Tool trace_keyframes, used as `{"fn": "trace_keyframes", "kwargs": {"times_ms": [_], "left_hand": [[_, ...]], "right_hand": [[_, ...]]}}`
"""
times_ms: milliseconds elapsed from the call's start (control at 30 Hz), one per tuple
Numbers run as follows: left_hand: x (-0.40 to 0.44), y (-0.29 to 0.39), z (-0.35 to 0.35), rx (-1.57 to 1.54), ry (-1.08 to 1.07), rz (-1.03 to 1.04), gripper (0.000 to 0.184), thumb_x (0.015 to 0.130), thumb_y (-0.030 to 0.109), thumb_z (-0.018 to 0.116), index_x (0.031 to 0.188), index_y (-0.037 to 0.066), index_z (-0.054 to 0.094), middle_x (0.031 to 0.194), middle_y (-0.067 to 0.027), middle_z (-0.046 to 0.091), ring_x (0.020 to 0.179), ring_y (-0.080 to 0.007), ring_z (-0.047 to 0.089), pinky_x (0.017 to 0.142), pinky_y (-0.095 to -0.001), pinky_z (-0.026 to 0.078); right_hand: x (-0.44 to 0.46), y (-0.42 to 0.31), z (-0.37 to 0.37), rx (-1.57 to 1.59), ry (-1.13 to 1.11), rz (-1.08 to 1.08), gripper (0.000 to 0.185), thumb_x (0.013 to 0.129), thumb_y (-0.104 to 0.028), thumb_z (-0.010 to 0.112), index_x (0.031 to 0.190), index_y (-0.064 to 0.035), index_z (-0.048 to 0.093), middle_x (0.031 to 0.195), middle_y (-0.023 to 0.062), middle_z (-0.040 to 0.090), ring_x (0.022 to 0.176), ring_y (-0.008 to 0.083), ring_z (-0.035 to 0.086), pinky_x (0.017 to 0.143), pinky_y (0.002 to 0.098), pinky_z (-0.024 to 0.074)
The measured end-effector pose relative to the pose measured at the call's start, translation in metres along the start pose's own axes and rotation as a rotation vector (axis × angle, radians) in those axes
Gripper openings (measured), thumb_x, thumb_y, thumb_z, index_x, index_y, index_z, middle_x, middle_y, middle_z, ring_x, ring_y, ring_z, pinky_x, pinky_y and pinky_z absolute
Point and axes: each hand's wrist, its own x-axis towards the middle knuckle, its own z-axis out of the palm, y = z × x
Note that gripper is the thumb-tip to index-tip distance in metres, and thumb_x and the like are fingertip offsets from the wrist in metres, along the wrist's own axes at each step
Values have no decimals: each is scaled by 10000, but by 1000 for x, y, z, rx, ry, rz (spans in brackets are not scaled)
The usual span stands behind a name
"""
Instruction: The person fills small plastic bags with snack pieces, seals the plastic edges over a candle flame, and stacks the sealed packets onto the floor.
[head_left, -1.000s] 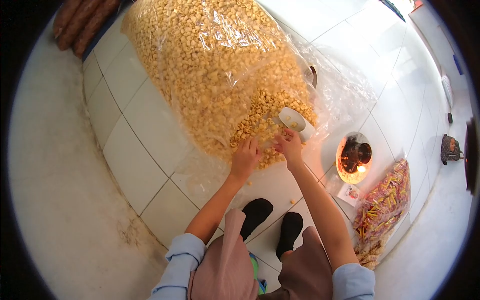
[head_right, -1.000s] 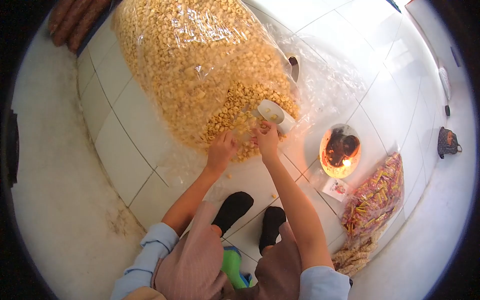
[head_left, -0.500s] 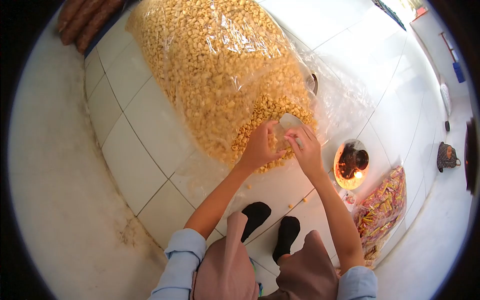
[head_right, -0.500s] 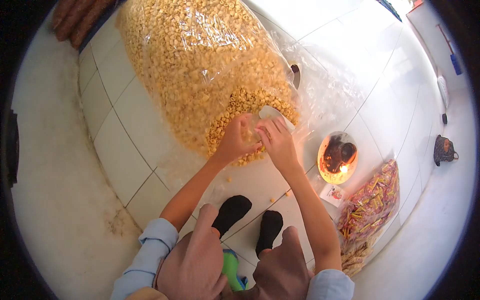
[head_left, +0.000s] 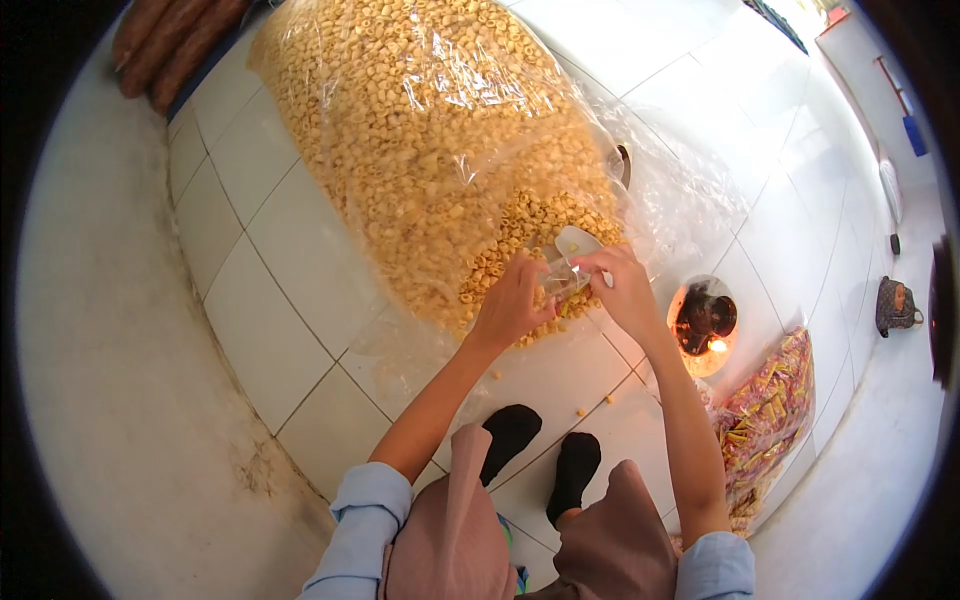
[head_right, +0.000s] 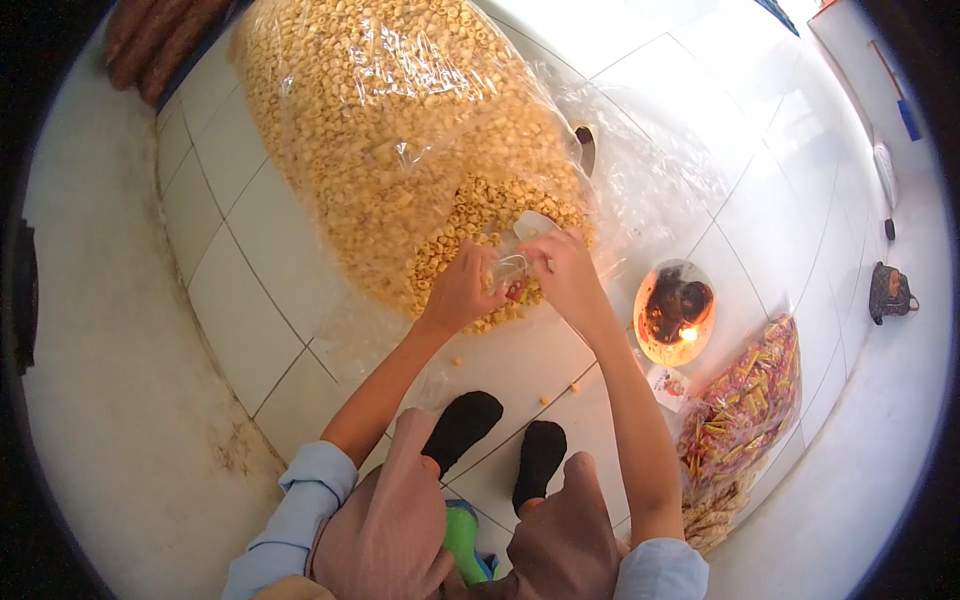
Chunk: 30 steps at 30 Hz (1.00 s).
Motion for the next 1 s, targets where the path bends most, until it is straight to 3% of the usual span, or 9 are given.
{"fn": "trace_keyframes", "kwargs": {"times_ms": [167, 233, 333, 500, 767, 867, 933, 967, 1000], "left_hand": [[0, 2, -3, -20, -23, 2, 465, 619, 173, 677, 993, 74, 418, 882, -110, 428, 705, -268, 508, 548, -342, 451], [-1, 2, -1, -8, -17, 39, 482, 609, 152, 676, 1004, 68, 412, 880, -118, 431, 735, -291, 501, 553, -344, 453], [1, 2, -3, -51, -67, 40, 543, 603, 154, 679, 1068, 70, 412, 889, -106, 434, 764, -276, 499, 627, -356, 445], [7, 14, -15, 40, 67, 150, 650, 611, 202, 705, 1171, 63, 407, 1015, -103, 482, 858, -239, 525, 787, -379, 402], [-6, 1, 0, -97, 55, -65, 332, 714, 127, 649, 1001, 88, 486, 765, -46, 580, 637, -206, 586, 543, -303, 460], [-11, -1, -3, -102, 96, -110, 314, 715, 134, 656, 975, 85, 488, 711, -42, 580, 592, -202, 585, 506, -295, 458], [-19, -5, 0, -131, 98, -166, 329, 712, 136, 660, 984, 83, 483, 711, -44, 580, 615, -200, 589, 526, -298, 461], [-22, -7, 3, -163, 124, -193, 338, 708, 138, 665, 988, 88, 481, 706, -43, 579, 619, -197, 587, 531, -299, 459], [-23, -9, 5, -196, 152, -215, 346, 705, 141, 669, 991, 92, 480, 701, -41, 579, 622, -194, 584, 536, -299, 456]], "right_hand": [[6, 10, 0, 46, -15, -18, 243, 717, 51, 488, 860, -57, 651, 782, 73, 603, 769, 219, 528, 697, 297, 428], [9, 2, -3, 166, -324, 123, 243, 738, 45, 492, 901, -42, 649, 776, 78, 619, 751, 171, 575, 691, 275, 461], [15, 1, -5, 435, -428, 288, 221, 761, 26, 521, 946, -5, 637, 823, 85, 642, 751, 131, 605, 691, 246, 485], [16, 3, -7, 388, -444, 262, 224, 772, -20, 575, 988, 19, 619, 903, 103, 646, 800, 121, 613, 703, 235, 489], [17, -11, -7, 473, -460, 348, 217, 774, -50, 598, 979, 14, 623, 838, 80, 652, 802, 106, 609, 691, 225, 481], [15, 5, 8, 554, -313, 286, 154, 790, -89, 590, 879, 31, 628, 737, 90, 650, 677, 105, 610, 599, 246, 478], [16, 23, 8, 374, 138, 335, 250, 767, -132, 625, 955, 27, 581, 872, 124, 619, 806, 173, 595, 692, 297, 476], [7, 40, 15, 372, 139, 335, 250, 767, -132, 625, 955, 27, 581, 872, 124, 619, 806, 173, 595, 692, 297, 476], [-6, 63, 27, -65, 188, 258, 358, 736, -155, 654, 1029, 11, 534, 964, 135, 568, 895, 218, 548, 749, 325, 455]]}}
